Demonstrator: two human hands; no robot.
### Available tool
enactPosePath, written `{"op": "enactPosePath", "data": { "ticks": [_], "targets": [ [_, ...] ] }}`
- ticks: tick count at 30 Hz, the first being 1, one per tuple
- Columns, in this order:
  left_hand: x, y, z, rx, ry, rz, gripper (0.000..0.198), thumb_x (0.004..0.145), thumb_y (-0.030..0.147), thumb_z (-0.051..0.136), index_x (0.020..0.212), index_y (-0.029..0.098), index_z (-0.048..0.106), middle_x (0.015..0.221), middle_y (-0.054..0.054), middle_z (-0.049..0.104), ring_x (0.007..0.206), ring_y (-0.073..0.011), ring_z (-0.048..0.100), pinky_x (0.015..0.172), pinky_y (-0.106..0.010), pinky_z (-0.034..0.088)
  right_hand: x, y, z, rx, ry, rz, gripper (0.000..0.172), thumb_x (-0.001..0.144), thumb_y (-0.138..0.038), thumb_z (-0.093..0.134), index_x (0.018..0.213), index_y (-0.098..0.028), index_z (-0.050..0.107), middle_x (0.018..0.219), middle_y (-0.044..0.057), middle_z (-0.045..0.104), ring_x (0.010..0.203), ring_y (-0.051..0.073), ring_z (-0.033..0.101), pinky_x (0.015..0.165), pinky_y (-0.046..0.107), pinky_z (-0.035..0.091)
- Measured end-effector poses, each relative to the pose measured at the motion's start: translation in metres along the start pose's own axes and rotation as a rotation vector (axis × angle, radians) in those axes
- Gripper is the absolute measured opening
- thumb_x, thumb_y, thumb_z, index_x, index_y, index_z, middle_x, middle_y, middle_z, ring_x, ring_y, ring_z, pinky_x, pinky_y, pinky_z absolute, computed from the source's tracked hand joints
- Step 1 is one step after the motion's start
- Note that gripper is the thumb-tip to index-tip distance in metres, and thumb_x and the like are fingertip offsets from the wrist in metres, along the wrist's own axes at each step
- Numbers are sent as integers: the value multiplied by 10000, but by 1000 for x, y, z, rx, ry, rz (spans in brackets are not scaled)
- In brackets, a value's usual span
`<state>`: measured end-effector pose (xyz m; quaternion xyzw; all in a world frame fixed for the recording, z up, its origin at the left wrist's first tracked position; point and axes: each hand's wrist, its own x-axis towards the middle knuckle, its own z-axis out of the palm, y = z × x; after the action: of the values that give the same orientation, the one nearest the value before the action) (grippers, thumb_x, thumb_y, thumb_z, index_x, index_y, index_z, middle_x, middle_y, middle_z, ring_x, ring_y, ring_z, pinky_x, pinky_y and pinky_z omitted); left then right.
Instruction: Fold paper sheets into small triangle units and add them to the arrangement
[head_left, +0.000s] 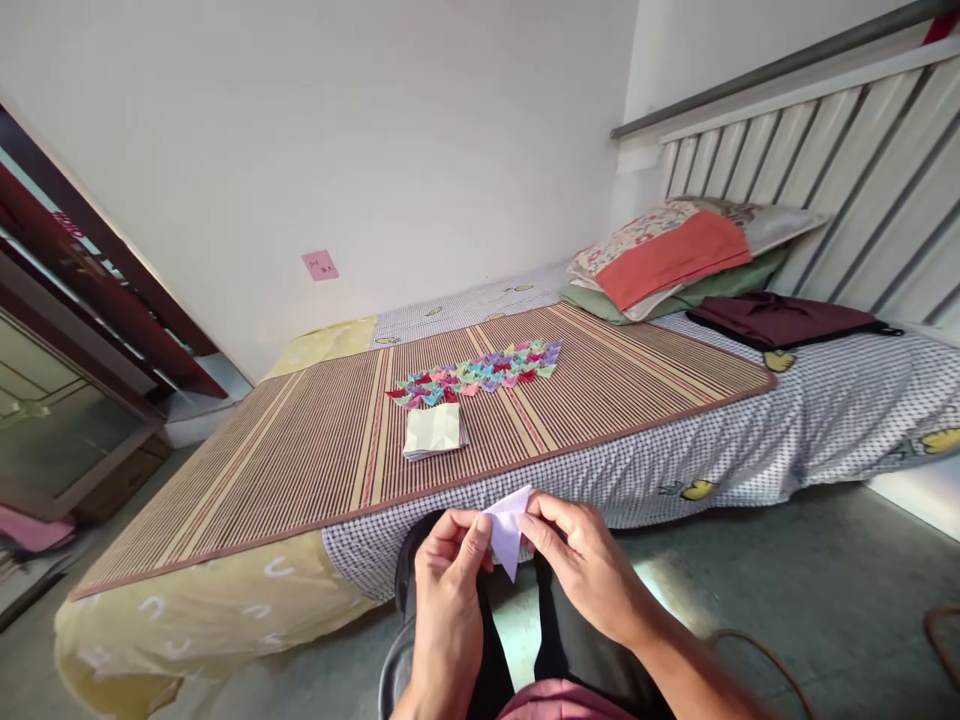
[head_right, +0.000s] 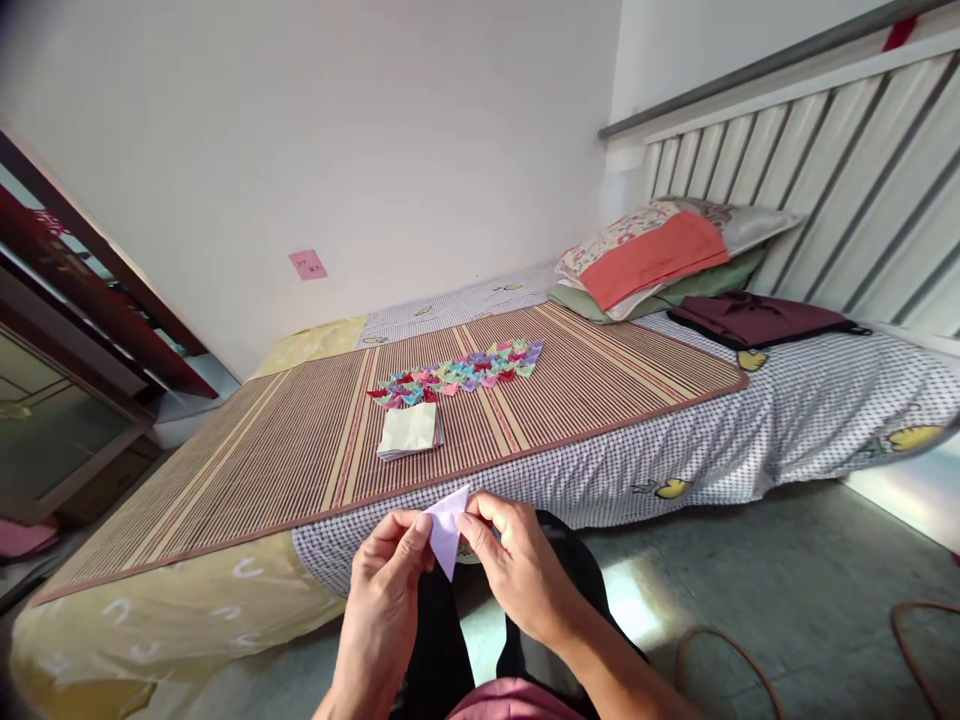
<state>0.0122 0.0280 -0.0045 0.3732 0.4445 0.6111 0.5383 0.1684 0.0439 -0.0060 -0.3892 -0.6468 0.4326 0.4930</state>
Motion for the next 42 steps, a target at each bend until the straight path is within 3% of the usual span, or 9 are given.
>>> {"op": "enactPosePath", "data": {
  "ticks": [3, 5, 9, 12, 18, 23, 26, 30, 42],
  "targets": [
    [8, 2, -2, -146, -108, -138, 401, 721, 464, 946, 690, 173, 671, 629, 33, 529, 595, -107, 409, 602, -230, 367, 4, 2, -7, 131, -84, 46, 464, 1040, -553, 572, 725, -215, 536, 681, -19, 513, 661, 152, 490, 622, 262, 414],
    [9, 2, -4, -123, -129, -132, 401, 741, 455, 934, 676, 172, 657, 624, 34, 517, 604, -110, 408, 613, -231, 369, 6, 2, -9, 192, -100, 71, 472, 1028, -580, 583, 732, -214, 539, 693, -18, 517, 679, 157, 510, 640, 261, 432],
    [5, -2, -8, 90, -112, -39, 392, 829, 465, 875, 686, 164, 670, 627, 25, 541, 628, -113, 435, 630, -230, 373, 8, 6, -7, 99, 7, 38, 463, 1037, -540, 599, 715, -215, 526, 647, -43, 448, 607, 133, 423, 575, 259, 357],
    [4, -5, -10, 100, -87, -40, 390, 840, 458, 871, 688, 159, 671, 622, 33, 531, 617, -101, 424, 609, -217, 362, 11, 11, -8, 13, 64, 16, 496, 1068, -522, 540, 678, -217, 513, 616, -36, 462, 586, 137, 440, 570, 271, 362],
    [15, -5, -11, -262, 9, -284, 424, 599, 365, 1037, 700, 139, 694, 654, 48, 547, 564, -63, 445, 507, -169, 378, 17, 15, -24, 99, 219, 40, 370, 1010, -538, 640, 839, -214, 694, 760, 11, 652, 709, 175, 615, 680, 281, 495],
    [16, 0, -13, -342, 34, -339, 431, 535, 312, 1073, 710, 110, 735, 641, 30, 605, 530, -49, 495, 469, -141, 439, 13, 8, -13, 164, -25, 56, 286, 977, -478, 695, 896, -204, 714, 748, 4, 644, 709, 169, 599, 645, 266, 478],
    [12, 4, -15, -360, 55, -356, 443, 504, 283, 1086, 730, 101, 752, 660, 17, 646, 537, -53, 540, 478, -140, 489, 12, 7, 0, 185, -106, 62, 209, 964, -387, 709, 892, -191, 703, 779, 6, 663, 732, 162, 602, 672, 262, 481],
    [9, 5, -21, -397, 31, -348, 406, 558, 267, 1070, 723, 90, 744, 655, 17, 641, 523, -46, 540, 469, -135, 505, 14, 9, 8, 199, -157, 37, 181, 971, -330, 692, 857, -190, 688, 778, -1, 650, 736, 153, 590, 690, 260, 469],
    [4, -1, -32, -461, -48, -374, 371, 660, 262, 1031, 732, 101, 705, 656, 17, 609, 524, -56, 542, 487, -151, 532, 10, 25, 15, 348, -222, 82, 279, 999, -444, 708, 885, -193, 667, 799, 5, 617, 755, 167, 582, 696, 278, 468]
  ]
}}
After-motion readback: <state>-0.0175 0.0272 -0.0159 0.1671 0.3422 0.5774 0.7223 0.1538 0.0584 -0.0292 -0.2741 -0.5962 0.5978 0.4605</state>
